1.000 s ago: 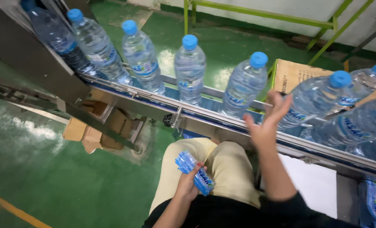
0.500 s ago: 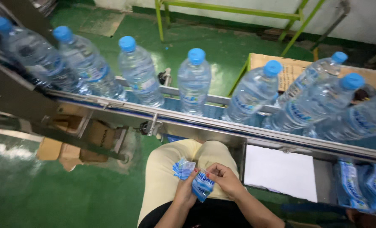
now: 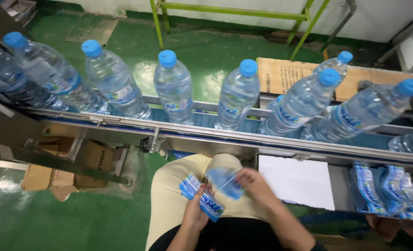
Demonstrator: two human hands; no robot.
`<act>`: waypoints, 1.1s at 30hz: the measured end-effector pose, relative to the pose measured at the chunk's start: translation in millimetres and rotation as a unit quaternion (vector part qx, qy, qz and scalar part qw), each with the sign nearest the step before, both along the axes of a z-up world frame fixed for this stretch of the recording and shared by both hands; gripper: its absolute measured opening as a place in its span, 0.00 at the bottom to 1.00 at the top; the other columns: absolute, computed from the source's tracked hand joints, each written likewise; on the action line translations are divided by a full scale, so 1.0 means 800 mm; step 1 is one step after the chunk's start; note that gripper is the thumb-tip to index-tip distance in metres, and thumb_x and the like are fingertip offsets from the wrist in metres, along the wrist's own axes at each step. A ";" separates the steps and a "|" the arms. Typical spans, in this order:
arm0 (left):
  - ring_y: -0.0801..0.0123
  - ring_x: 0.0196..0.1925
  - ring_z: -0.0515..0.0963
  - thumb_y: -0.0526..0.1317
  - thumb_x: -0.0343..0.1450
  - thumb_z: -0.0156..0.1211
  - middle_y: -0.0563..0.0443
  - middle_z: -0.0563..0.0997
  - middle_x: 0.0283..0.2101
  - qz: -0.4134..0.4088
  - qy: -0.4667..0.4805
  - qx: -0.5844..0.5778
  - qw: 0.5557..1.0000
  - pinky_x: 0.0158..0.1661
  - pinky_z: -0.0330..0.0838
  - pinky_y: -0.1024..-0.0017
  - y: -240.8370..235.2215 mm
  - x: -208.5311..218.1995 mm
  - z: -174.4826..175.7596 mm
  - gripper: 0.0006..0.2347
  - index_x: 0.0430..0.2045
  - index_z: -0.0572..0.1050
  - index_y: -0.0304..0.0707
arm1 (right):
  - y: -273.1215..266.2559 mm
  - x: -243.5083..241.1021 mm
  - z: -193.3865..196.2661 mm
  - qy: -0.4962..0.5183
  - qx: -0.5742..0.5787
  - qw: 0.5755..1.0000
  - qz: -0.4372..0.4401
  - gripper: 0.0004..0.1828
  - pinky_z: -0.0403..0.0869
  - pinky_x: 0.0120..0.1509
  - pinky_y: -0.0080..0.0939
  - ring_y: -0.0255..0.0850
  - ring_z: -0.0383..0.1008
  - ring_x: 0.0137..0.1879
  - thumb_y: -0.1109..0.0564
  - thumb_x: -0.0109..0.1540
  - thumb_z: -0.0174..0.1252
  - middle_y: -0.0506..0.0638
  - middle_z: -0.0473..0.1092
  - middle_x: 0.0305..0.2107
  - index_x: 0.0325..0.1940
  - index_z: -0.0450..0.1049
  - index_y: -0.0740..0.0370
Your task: The person sits on the floor next to a conveyor belt and applies labels to water bottles moving along the line. They pick up labels from their lap and place them on the bottles as they pass by.
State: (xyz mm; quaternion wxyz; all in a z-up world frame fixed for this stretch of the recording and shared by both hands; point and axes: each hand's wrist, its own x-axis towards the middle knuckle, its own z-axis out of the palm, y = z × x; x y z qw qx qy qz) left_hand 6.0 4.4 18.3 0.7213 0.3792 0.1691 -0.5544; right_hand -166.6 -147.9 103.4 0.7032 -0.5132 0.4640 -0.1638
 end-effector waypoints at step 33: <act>0.50 0.59 0.77 0.30 0.69 0.54 0.36 0.78 0.59 -0.066 0.114 -0.043 0.990 0.63 0.68 0.60 0.015 0.042 -0.085 0.23 0.62 0.70 0.42 | -0.002 -0.048 -0.128 0.013 -0.323 0.944 0.066 0.24 0.63 0.73 0.45 0.43 0.68 0.67 0.49 0.61 0.67 0.50 0.68 0.59 0.58 0.70 0.55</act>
